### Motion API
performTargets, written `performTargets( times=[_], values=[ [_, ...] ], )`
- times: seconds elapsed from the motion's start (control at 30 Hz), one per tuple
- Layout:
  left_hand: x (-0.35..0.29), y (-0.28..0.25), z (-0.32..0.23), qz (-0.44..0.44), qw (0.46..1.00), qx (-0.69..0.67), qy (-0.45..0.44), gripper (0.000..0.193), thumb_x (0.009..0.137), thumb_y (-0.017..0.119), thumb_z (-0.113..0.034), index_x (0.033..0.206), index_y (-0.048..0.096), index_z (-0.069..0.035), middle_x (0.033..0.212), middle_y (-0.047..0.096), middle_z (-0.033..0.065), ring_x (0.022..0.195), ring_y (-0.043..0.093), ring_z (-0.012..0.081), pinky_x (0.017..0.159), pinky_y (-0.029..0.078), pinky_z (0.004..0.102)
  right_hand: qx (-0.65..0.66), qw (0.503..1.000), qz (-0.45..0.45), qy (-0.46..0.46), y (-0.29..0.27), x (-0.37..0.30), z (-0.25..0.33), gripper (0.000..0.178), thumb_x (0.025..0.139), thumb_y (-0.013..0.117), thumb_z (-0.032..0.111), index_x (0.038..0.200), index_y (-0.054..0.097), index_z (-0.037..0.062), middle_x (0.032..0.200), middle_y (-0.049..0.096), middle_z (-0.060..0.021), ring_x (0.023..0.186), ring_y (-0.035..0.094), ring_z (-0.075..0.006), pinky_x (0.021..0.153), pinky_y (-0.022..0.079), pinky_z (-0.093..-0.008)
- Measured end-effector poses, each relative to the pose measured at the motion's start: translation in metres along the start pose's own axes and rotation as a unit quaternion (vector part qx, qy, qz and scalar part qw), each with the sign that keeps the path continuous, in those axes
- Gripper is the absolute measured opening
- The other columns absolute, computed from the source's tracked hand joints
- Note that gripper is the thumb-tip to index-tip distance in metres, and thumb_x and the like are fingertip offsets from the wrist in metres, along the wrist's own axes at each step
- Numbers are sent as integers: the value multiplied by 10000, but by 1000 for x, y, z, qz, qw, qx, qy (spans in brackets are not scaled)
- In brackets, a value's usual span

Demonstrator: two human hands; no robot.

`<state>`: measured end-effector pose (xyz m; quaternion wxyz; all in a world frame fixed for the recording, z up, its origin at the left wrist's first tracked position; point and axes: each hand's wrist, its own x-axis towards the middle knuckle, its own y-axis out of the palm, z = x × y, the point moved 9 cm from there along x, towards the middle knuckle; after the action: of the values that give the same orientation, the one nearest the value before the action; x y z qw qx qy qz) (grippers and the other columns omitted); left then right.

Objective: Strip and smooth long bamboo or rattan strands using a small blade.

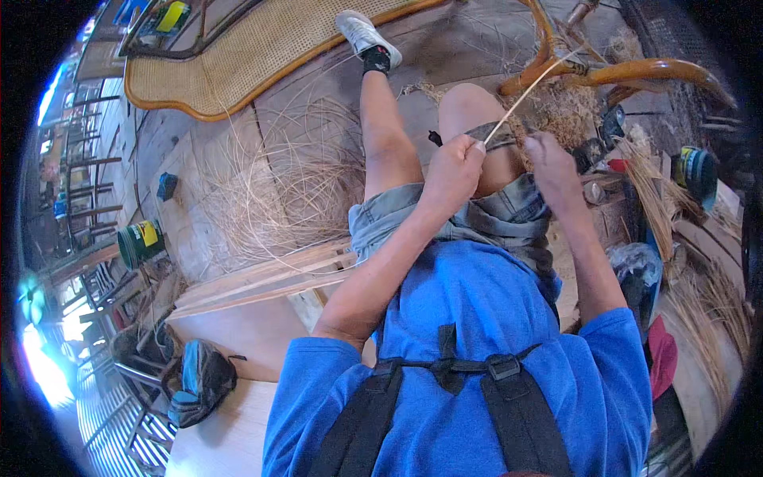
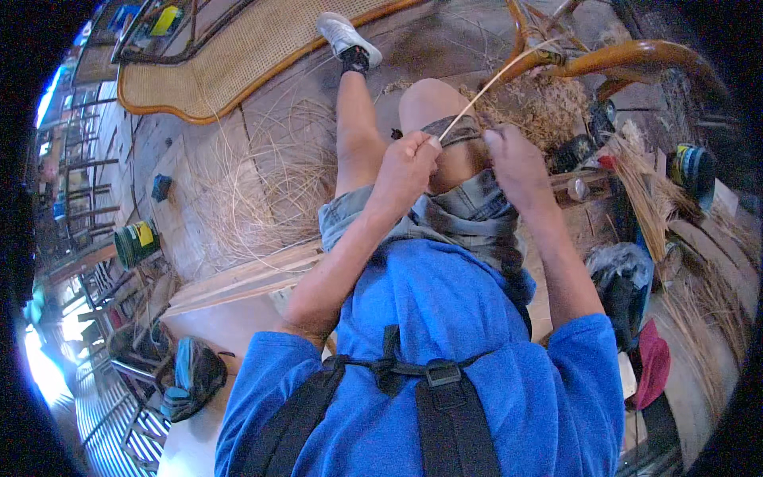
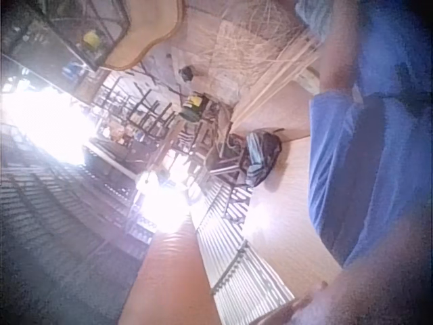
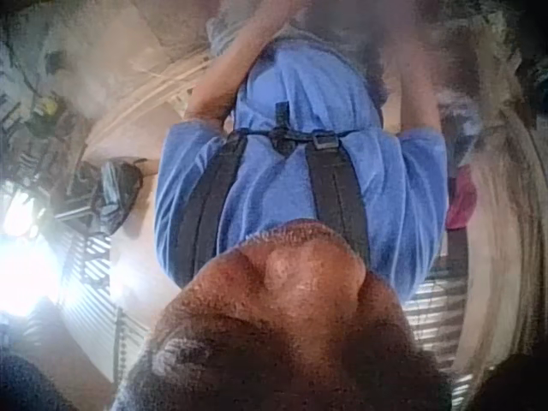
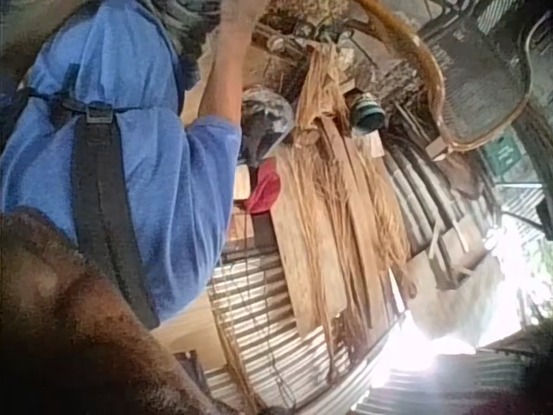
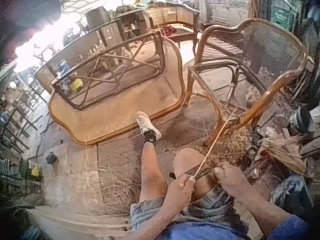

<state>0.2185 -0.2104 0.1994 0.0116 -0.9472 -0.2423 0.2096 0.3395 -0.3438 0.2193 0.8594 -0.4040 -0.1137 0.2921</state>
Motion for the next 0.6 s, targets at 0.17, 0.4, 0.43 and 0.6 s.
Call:
performTargets(
  times=[0.17, 0.4, 0.43, 0.6],
  values=[
    [6, -5, 4, -46, 997, 60, 27, 248, 862, 477, -213, 847, 569, 16, 629, 510, 12, 552, 466, 89, 489, 385, 246, -100, 989, 31, -101, 23, -9, 53, 239, 886, 471, 268, 951, 494, 39, 784, 602, -199, 703, 599, -375, 585, 470, -467],
    [-157, -109, 91, 87, 964, 15, -251, 260, 866, 487, -274, 702, 502, -72, 560, 403, -35, 497, 377, 69, 445, 299, 229, -149, 984, 64, -69, 27, 1, 45, 268, 884, 473, 302, 960, 486, 45, 772, 609, -203, 668, 599, -369, 566, 486, -457],
    [-193, -129, 106, 21, 955, -34, -293, 245, 866, 501, -291, 728, 519, -90, 540, 374, -53, 466, 329, 42, 423, 264, 203, -141, 986, 63, -68, 27, 2, 41, 269, 885, 471, 301, 957, 487, 42, 780, 609, -210, 684, 600, -369, 577, 485, -453],
    [-212, -124, 97, -33, 954, -112, -276, 202, 882, 505, -252, 795, 551, -76, 594, 389, -57, 498, 336, 42, 443, 274, 197, 66, 995, 75, 1, 17, 14, 18, 295, 891, 468, 304, 948, 517, 19, 779, 607, -216, 742, 604, -359, 634, 469, -427]
  ],
)
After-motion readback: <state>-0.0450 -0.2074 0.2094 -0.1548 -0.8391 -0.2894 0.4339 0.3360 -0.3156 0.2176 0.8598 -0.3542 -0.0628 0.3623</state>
